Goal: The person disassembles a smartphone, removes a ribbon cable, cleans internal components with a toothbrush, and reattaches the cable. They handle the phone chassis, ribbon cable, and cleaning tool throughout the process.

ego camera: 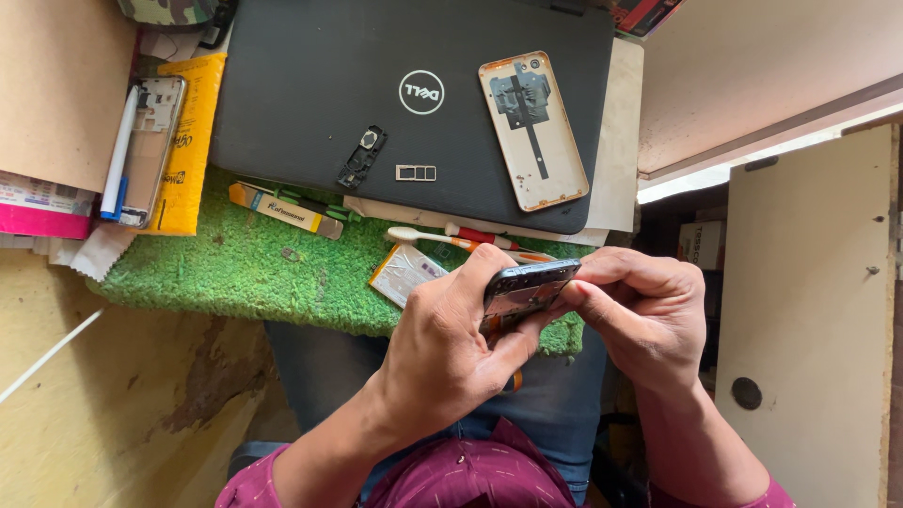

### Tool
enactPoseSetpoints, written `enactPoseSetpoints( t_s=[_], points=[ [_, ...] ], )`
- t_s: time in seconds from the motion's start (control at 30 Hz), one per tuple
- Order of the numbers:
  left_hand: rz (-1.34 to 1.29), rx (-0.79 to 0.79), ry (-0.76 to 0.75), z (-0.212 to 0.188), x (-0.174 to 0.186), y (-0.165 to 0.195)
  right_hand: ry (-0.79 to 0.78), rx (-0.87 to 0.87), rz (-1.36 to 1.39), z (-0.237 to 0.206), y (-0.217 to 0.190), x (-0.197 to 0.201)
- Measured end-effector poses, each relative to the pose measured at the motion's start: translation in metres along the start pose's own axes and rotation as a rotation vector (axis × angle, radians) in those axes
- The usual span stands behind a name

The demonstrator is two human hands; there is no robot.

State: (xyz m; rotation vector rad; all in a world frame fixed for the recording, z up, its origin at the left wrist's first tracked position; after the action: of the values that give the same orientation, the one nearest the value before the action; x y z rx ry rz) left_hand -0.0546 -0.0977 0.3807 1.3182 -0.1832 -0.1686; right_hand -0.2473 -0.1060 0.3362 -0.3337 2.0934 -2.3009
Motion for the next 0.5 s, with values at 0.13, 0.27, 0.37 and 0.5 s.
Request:
enactPoseSetpoints(
  t_s=[0.13, 0.27, 0.37, 0.5],
  points=[
    [-0.101, 0.025, 0.026, 0.003, 0.001, 0.001, 0.032, 0.002, 0.036, 0.0, -0.003, 0.0],
    [-0.122, 0.144, 0.044, 0.004, 0.001, -0.006, 0.02, 0.023, 0.018, 0.001, -0.009, -0.003],
    [-0.126, 0.194, 0.041, 0.004, 0.001, -0.009, 0.01, 0.041, 0.013, 0.002, -0.012, -0.004],
    [-0.124, 0.085, 0.049, 0.005, 0.003, 0.001, 0.013, 0.051, 0.016, 0.002, -0.012, -0.004]
  ],
)
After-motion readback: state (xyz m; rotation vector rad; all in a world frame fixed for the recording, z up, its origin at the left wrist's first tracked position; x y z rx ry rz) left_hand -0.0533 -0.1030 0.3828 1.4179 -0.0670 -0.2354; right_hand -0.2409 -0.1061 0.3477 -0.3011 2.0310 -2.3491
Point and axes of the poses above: each hand's wrist, its own z-axis towards the middle knuckle, its own x-axis out of the back of the hand, y = z × x, the point moved 9 cm from there along z, towards the middle knuckle, and after that the axes turned 8 degrees about -z, right-handed, at the moved point
